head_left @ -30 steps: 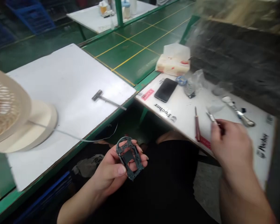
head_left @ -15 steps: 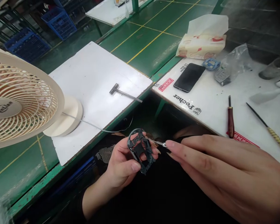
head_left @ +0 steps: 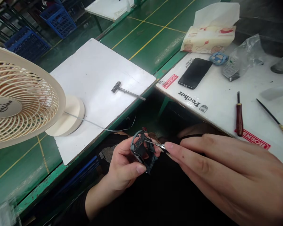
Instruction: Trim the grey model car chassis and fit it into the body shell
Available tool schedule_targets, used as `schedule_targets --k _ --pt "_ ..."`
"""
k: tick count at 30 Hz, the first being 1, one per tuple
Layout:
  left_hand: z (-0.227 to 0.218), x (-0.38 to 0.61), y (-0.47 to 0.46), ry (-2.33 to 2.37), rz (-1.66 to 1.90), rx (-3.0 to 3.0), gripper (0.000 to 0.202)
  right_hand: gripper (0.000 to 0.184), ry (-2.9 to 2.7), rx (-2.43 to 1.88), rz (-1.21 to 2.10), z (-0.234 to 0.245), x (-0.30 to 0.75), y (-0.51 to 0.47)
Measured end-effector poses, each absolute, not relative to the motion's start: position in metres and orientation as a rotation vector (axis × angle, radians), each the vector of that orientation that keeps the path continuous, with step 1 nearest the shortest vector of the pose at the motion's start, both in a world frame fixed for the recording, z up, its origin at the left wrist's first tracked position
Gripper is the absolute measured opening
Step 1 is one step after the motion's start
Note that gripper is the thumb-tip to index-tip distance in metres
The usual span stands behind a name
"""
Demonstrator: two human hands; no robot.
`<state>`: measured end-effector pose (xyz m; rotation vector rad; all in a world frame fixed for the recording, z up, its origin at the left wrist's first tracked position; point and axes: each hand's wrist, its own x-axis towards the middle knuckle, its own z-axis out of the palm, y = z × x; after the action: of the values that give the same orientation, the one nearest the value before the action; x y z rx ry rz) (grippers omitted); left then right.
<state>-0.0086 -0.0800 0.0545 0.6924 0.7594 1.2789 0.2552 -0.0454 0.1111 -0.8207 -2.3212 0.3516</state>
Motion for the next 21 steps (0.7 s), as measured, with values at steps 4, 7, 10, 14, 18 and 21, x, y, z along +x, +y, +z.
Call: schedule_targets --k 4,7,10,14,18,21 --pt "0.055 -0.008 -0.079 0.745 1.277 0.710 0.051 0.047 -2.310 -0.838 0.358 0.110 0.255 -0.048" --pt "0.056 -0.009 -0.079 0.746 1.283 0.707 0.055 0.050 -2.315 -0.830 0.379 0.110 0.257 -0.048" --pt "0.056 -0.010 -0.078 0.739 1.276 0.712 0.055 0.054 -2.328 -0.858 0.404 0.109 0.258 -0.050" --pt "0.053 -0.012 -0.078 0.750 1.276 0.748 0.051 0.056 -2.346 -0.843 0.379 0.108 0.258 -0.051" --pt "0.050 -0.018 -0.081 0.771 1.277 0.799 0.053 0.058 -2.361 -0.832 0.336 0.109 0.255 -0.047" --pt "0.052 -0.029 -0.082 0.853 1.278 0.970 0.048 0.060 -2.415 -0.767 0.242 0.112 0.254 -0.039"
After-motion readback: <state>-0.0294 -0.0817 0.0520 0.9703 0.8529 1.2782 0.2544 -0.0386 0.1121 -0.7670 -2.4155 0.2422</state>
